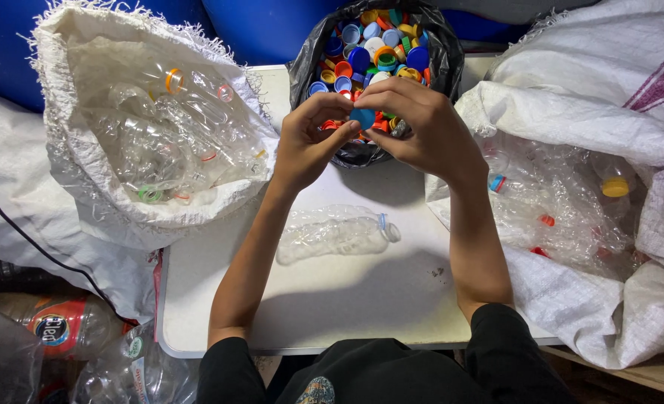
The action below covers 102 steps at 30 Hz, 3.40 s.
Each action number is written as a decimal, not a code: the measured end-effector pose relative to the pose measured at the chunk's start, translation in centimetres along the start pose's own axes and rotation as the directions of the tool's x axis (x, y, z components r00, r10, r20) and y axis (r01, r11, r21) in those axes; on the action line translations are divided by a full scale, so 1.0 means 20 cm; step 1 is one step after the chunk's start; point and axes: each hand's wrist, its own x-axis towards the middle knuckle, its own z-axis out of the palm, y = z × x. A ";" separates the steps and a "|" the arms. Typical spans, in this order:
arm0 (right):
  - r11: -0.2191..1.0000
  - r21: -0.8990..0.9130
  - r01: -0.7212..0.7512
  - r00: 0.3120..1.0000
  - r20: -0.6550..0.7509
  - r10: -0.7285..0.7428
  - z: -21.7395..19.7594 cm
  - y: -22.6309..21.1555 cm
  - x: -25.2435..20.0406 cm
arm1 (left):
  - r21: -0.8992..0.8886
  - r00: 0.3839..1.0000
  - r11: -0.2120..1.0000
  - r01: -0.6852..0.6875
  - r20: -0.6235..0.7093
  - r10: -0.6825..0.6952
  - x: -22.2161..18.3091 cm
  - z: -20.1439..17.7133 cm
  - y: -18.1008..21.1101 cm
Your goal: Sorting through bags of plastic bottles and removing the caps for separate recycling.
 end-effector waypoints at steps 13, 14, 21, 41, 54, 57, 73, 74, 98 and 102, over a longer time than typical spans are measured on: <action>1.000 -0.020 -0.019 0.999 0.027 0.019 0.00 0.03 -0.01 | 0.037 0.999 0.999 0.032 0.004 -0.032 -0.01 0.01 -0.01; 1.000 -0.018 -0.018 0.999 0.030 0.018 0.00 0.03 -0.01 | 0.040 0.999 0.998 0.039 0.016 -0.039 0.00 0.01 -0.02; 1.000 -0.026 -0.006 0.999 0.042 0.007 -0.01 0.05 0.00 | 0.112 0.999 0.993 0.044 0.020 -0.047 0.00 0.02 -0.01; 1.000 -0.009 0.030 0.995 0.095 -0.029 -0.01 0.09 -0.03 | 0.280 0.992 0.956 -0.083 0.115 0.052 -0.01 -0.02 -0.02; 0.999 -0.053 0.006 0.998 0.061 -0.003 0.04 0.17 -0.09 | 0.255 0.995 0.964 -0.078 0.085 0.058 0.00 -0.02 -0.06; 0.997 -0.077 -0.013 0.998 0.059 0.017 0.08 0.20 -0.08 | 0.338 0.989 0.930 -0.143 0.083 0.122 0.01 -0.02 -0.09; 0.944 -0.185 -0.274 0.959 0.023 0.283 0.29 0.58 -0.22 | 0.611 0.968 0.752 -0.245 0.198 0.154 0.01 -0.06 -0.19; 0.935 -0.187 -0.301 0.950 0.030 0.312 0.28 0.56 -0.21 | 0.595 0.979 0.793 -0.135 0.203 0.014 0.00 -0.07 -0.20; 0.969 0.192 -0.154 0.971 0.212 0.113 0.06 0.26 -0.05 | 0.609 0.705 0.768 0.198 0.456 -0.543 0.01 -0.01 0.09; 0.968 0.242 0.067 0.991 0.096 -0.093 0.02 0.21 -0.04 | 0.082 0.920 0.988 0.128 0.361 -0.149 -0.01 -0.15 0.08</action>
